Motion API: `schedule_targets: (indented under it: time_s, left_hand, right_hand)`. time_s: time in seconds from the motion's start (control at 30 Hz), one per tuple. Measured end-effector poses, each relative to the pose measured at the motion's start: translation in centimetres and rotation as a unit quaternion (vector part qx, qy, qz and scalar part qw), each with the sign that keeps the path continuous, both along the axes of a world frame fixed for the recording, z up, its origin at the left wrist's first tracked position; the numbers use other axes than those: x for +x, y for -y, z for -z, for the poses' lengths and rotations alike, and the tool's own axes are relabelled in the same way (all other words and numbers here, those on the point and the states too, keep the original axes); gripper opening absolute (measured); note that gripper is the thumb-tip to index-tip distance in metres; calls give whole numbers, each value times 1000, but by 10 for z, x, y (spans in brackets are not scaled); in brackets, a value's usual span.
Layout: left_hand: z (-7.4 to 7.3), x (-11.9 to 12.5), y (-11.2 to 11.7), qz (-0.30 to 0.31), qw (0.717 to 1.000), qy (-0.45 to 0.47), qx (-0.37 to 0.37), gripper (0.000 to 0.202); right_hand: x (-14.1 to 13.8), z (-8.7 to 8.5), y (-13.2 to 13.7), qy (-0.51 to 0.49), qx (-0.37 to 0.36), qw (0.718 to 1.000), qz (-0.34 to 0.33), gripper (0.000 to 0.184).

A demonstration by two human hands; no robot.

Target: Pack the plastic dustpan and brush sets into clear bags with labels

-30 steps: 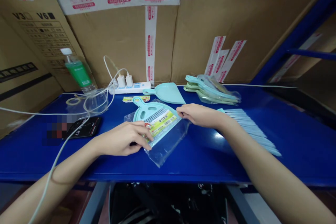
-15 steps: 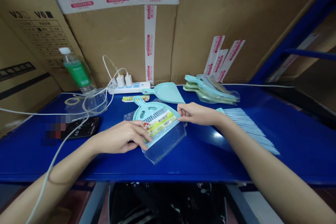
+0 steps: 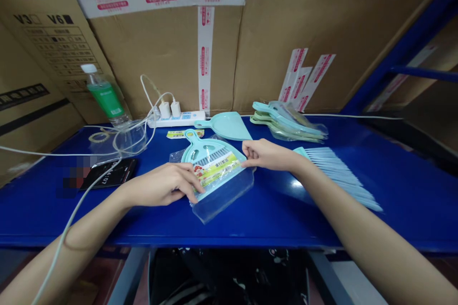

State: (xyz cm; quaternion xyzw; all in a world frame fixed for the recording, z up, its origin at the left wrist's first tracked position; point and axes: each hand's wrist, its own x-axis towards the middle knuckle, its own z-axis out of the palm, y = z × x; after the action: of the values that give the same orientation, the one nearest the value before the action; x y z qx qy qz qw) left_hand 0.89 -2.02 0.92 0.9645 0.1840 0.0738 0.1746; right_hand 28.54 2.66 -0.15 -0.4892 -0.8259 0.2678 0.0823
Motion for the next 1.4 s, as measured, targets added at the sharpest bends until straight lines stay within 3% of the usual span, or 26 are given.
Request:
schedule_targets:
  time_s: [0.43, 0.73, 0.93, 1.0, 1.13, 1.27, 1.4]
  left_hand:
    - [4, -1, -1, -28, 999, 18, -16, 34]
    - [1, -2, -1, -46, 999, 2, 1, 34]
    - [0, 3, 6, -71, 997, -11, 27, 20]
    - [3, 6, 7, -85, 995, -12, 42, 23]
    - [13, 9, 6, -80, 994, -16, 74, 25]
    - [18, 10, 5, -72, 994, -9, 86, 24]
    - [16, 9, 6, -62, 995, -11, 81, 26]
  right_hand:
    - [1, -1, 5, 27, -29, 999, -7, 38]
    - [0, -6, 10, 55, -52, 996, -52, 38]
    - [2, -9, 9, 28, -66, 994, -83, 42]
    - [1, -7, 7, -3, -61, 996, -69, 31]
    - [-8, 3, 4, -75, -42, 995, 43, 14]
    - [-15, 10, 3, -110, -41, 989, 90, 43]
    - [-11, 8, 1, -126, -118, 983, 62, 54]
